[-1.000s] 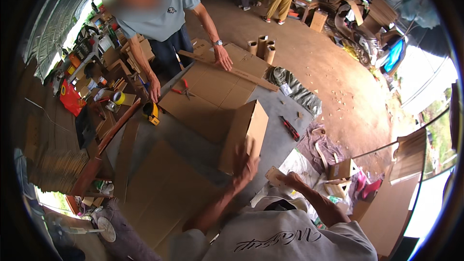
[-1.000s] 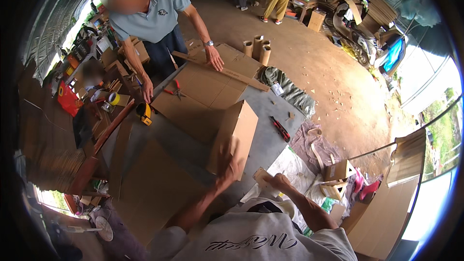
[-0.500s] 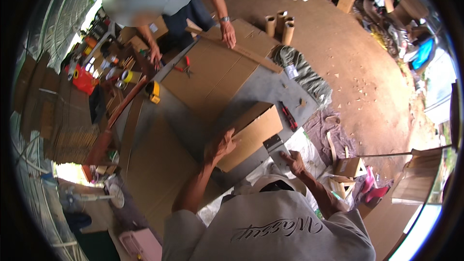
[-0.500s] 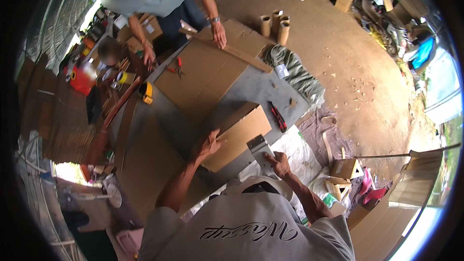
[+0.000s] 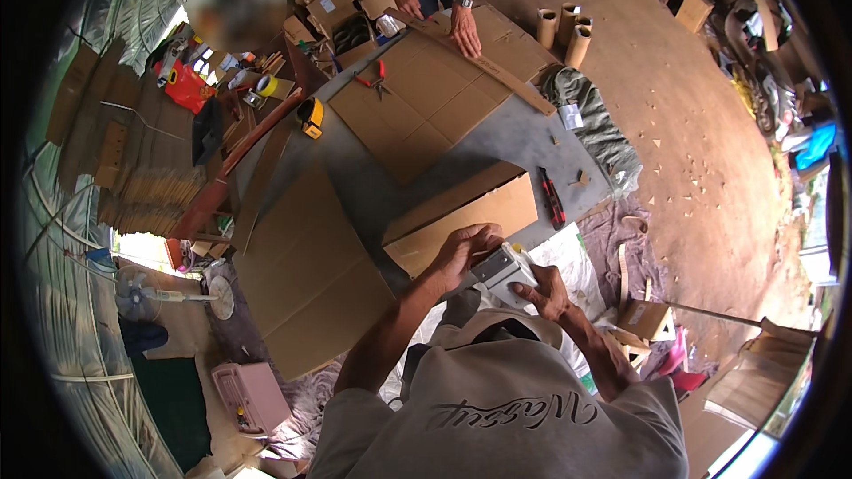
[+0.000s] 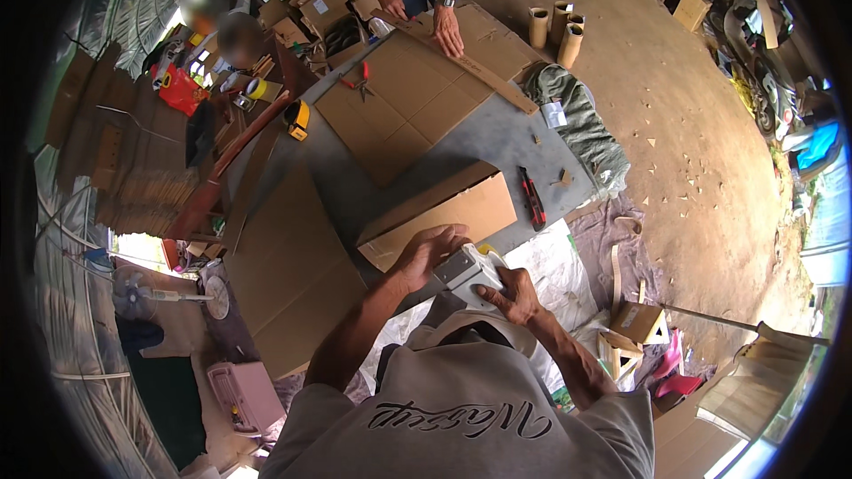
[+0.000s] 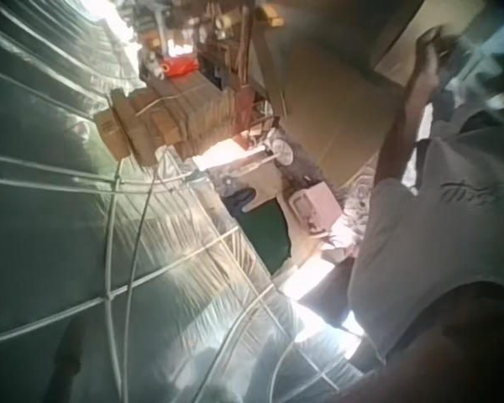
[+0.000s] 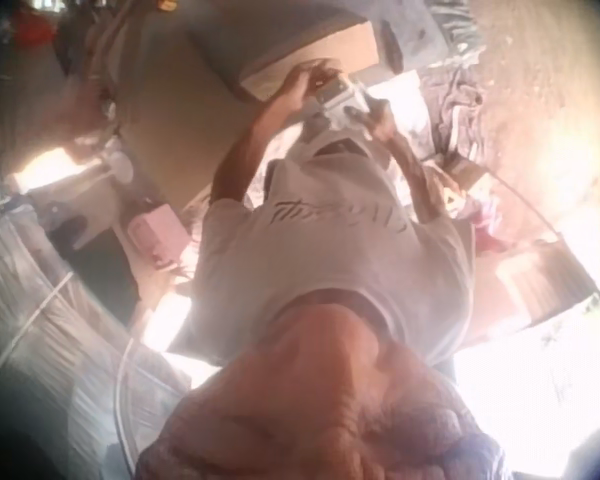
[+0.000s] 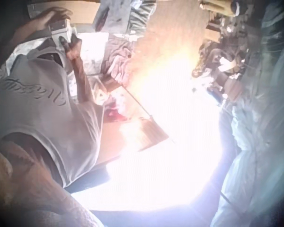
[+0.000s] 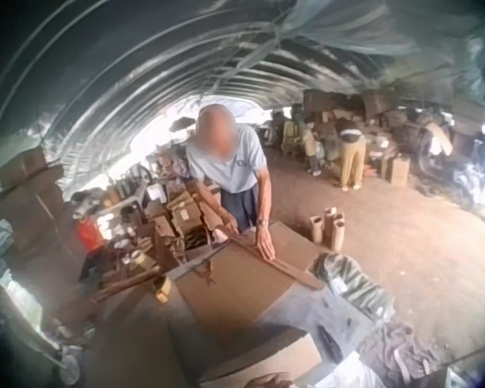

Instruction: The person cuts a large cardboard sheet with a utility knife, folds the pieces into a box shape, and secures the seams with packing tape. Another person works nearby on a separate cardboard box.

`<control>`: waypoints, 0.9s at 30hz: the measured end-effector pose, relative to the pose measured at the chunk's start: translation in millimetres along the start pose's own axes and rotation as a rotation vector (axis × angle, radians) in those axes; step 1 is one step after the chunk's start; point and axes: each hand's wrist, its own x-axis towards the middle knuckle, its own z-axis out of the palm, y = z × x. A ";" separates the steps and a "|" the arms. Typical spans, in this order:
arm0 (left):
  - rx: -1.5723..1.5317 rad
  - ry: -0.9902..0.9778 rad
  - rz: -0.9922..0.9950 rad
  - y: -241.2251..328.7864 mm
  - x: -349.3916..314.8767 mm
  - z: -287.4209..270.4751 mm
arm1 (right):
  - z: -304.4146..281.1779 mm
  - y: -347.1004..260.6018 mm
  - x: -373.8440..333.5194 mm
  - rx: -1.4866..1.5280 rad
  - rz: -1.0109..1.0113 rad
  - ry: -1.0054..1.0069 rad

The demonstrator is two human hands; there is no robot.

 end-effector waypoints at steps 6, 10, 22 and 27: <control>-0.046 0.071 -0.022 -26.0 -4.5 -39.2 | 19.0 -14.0 -8.8 -0.056 0.165 -0.027; 0.142 0.191 0.105 -21.6 -6.7 -51.3 | 31.4 -4.8 -5.5 -0.119 0.303 -0.014; 0.908 0.548 0.628 62.7 32.2 -100.7 | 61.8 20.5 42.0 0.128 0.578 0.032; 1.025 0.555 0.631 66.2 39.0 -113.4 | 73.3 40.5 47.4 0.265 0.588 0.035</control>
